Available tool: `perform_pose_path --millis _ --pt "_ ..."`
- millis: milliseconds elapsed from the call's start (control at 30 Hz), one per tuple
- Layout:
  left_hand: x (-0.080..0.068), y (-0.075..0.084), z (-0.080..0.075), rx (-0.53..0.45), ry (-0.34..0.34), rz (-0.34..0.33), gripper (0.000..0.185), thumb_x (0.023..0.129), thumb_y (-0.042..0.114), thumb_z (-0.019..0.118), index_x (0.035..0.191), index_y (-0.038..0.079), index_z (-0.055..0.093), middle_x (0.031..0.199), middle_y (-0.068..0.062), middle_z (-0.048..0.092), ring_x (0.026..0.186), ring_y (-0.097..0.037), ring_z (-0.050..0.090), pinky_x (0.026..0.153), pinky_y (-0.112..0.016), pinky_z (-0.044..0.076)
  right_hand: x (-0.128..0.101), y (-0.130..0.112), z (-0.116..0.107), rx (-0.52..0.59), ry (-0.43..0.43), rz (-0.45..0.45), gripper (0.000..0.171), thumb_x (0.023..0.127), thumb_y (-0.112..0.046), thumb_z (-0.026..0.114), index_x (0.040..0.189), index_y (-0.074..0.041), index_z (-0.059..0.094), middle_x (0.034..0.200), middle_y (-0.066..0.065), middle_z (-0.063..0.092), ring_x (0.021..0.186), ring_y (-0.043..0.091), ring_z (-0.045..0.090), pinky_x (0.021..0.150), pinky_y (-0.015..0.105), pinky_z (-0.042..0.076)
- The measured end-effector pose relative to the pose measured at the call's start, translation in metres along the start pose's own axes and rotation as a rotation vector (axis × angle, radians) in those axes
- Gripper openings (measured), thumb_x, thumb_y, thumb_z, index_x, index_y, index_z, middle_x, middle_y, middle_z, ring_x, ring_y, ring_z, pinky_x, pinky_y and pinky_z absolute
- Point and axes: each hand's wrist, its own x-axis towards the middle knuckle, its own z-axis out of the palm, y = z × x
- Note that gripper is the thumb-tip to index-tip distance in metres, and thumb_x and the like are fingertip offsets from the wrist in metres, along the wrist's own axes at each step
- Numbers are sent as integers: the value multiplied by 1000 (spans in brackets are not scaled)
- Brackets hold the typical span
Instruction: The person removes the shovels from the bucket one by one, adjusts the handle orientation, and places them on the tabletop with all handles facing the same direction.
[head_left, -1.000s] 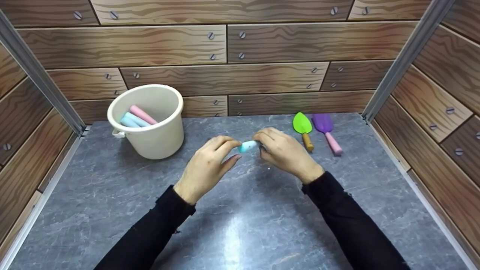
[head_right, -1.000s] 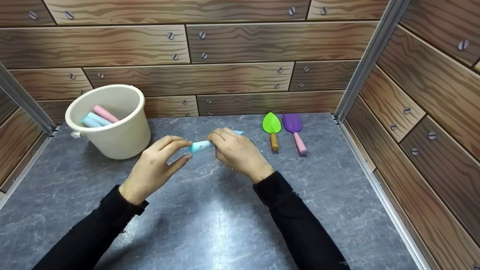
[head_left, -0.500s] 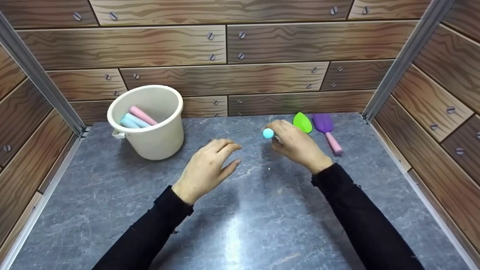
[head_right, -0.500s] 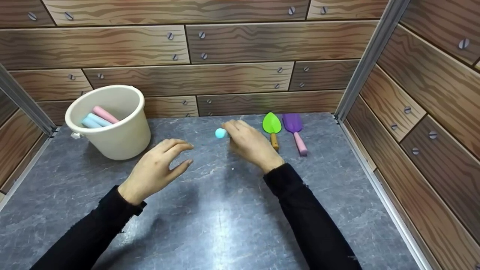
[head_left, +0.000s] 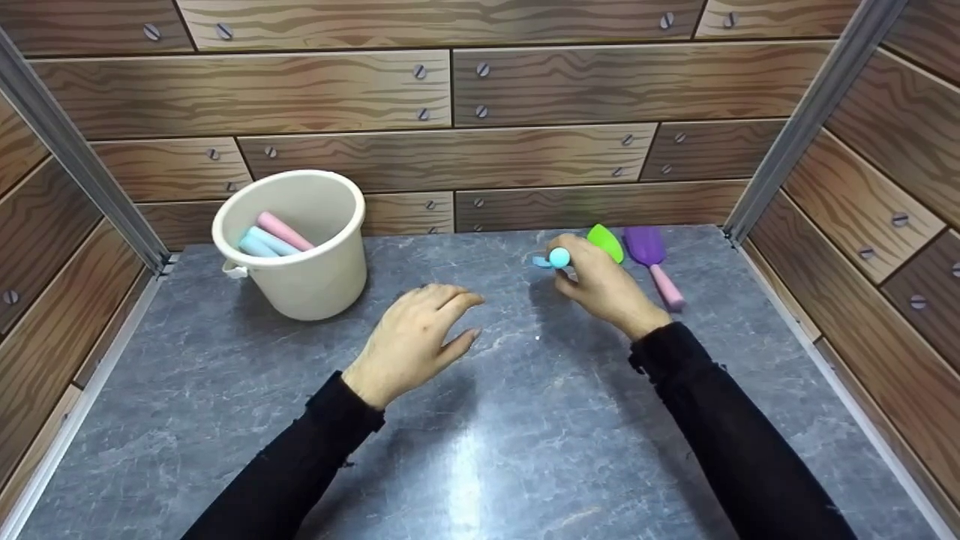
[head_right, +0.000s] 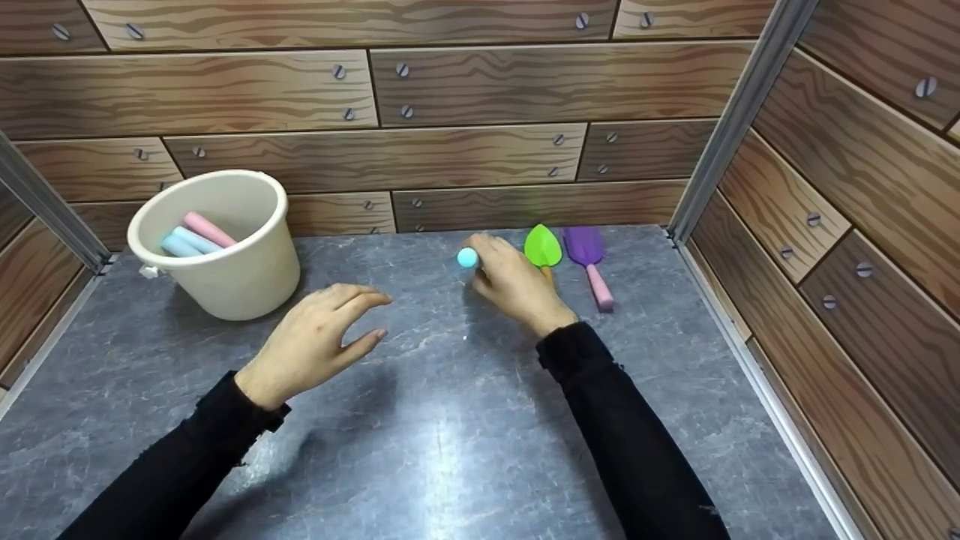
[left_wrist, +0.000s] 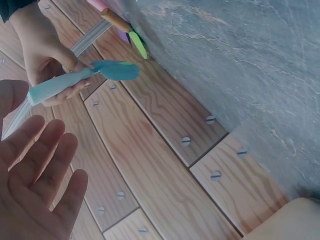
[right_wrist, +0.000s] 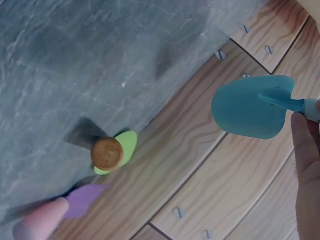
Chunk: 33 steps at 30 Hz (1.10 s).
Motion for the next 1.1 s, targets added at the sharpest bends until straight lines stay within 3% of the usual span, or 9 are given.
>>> perform_pose_path --millis 200,533,700,900,1100 --pt "-2 -3 4 15 -49 -2 48 111 41 83 152 18 73 145 -1 81 134 -24 79 114 -49 67 3 9 3 51 -14 42 27 95 16 74 117 3 66 120 23 76 118 39 76 108 59 67" --pt "-7 -3 7 27 -180 -4 62 114 57 72 162 17 67 160 -5 75 148 -28 73 128 -55 59 7 21 3 129 -9 165 28 93 18 72 116 2 67 118 21 78 120 40 77 112 59 66" --pt "-7 -2 9 2 -230 14 66 115 56 70 166 15 64 167 -6 71 157 -28 68 133 -57 55 10 28 3 112 6 192 28 92 18 72 113 0 68 116 21 80 116 41 77 109 58 65" --pt "-8 -1 13 -35 -310 30 73 117 56 66 174 11 56 176 -10 64 166 -32 60 141 -57 48 12 33 4 64 18 194 26 88 15 72 107 -2 68 107 18 77 105 37 72 98 50 58" --pt "-9 0 15 -31 -311 56 73 117 54 67 174 10 56 175 -11 64 166 -31 61 140 -56 49 15 40 4 54 28 226 25 89 14 72 108 -2 70 107 18 77 103 35 69 96 46 54"
